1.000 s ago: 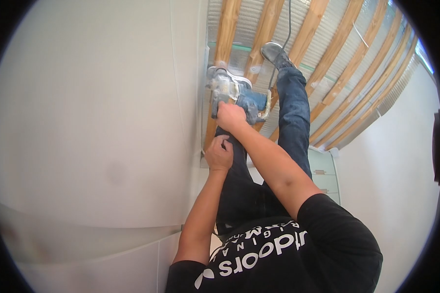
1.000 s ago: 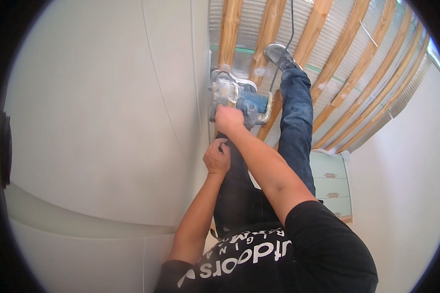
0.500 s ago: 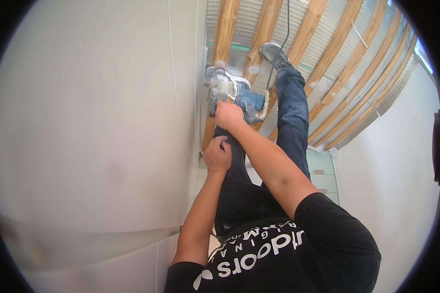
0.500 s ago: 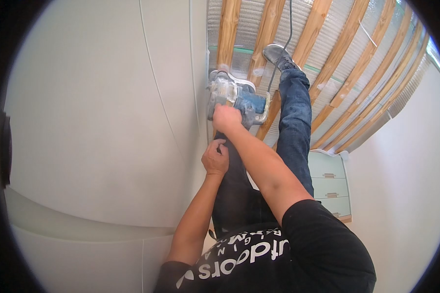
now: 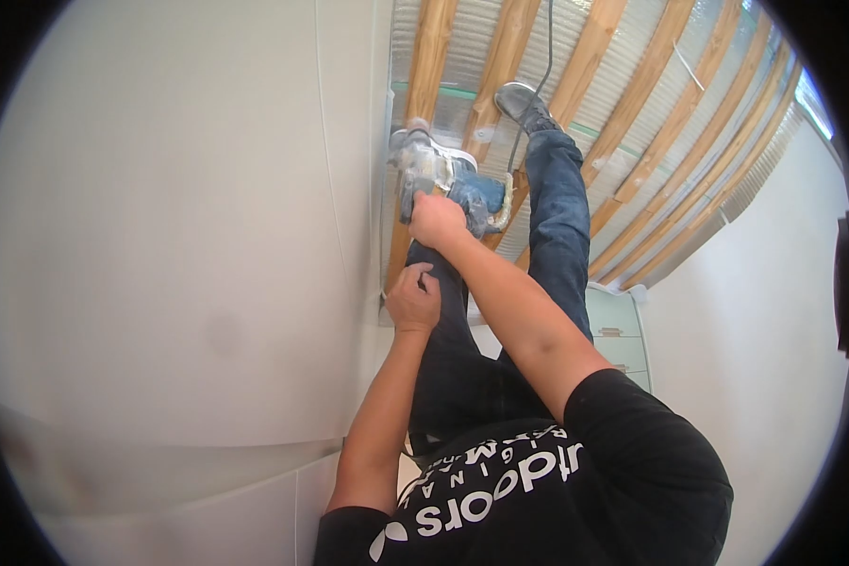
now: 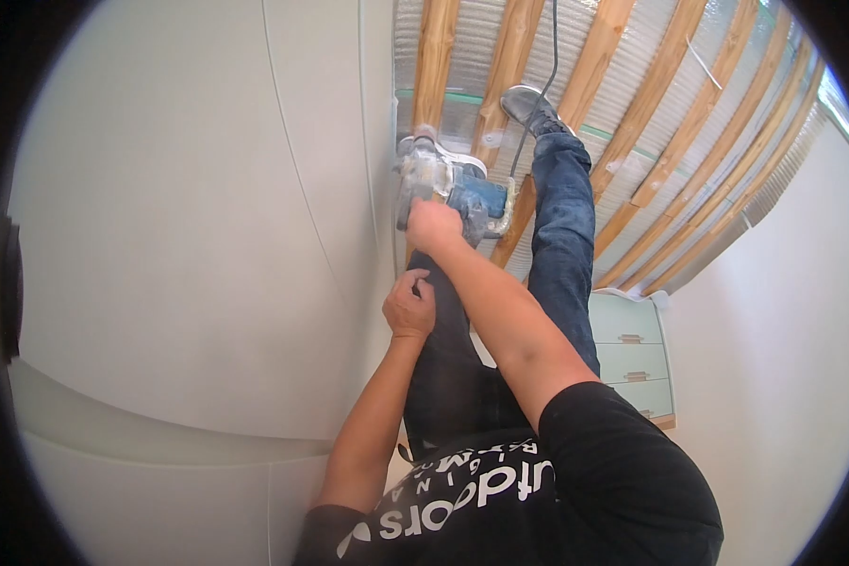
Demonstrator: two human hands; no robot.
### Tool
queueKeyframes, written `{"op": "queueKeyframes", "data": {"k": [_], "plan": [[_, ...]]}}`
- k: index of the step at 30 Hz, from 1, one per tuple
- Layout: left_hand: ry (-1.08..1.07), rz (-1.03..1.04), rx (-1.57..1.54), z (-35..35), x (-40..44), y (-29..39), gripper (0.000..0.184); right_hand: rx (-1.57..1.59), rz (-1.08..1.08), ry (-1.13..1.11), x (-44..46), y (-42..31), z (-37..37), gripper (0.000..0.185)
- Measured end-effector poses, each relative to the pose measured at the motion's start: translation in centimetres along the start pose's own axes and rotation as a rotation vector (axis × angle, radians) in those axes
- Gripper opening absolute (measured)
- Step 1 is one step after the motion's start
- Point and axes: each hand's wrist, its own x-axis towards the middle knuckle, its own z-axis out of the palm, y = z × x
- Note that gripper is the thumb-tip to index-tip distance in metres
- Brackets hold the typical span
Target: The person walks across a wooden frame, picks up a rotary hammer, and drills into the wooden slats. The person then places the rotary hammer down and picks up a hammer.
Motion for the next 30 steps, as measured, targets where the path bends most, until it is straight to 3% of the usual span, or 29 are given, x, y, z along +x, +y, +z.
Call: {"op": "queueKeyframes", "data": {"k": [19, 24, 30], "plan": [[-0.005, 0.005, 0.035, 0.4, -0.3, -0.5, 0.017, -0.014, -0.016, -0.006, 0.5, 0.6, 0.4, 0.031], [0.056, 0.089, -0.001, 1.7, 0.0, -1.1, 0.018, 0.018, -0.031, 0.057, 1.9, 1.4, 2.2, 0.028], [-0.029, -0.018, 0.029, 1.3, -0.1, -0.4, 0.021, -0.067, -0.051, -0.054, -0.7, -0.5, -1.3, 0.03]]}}
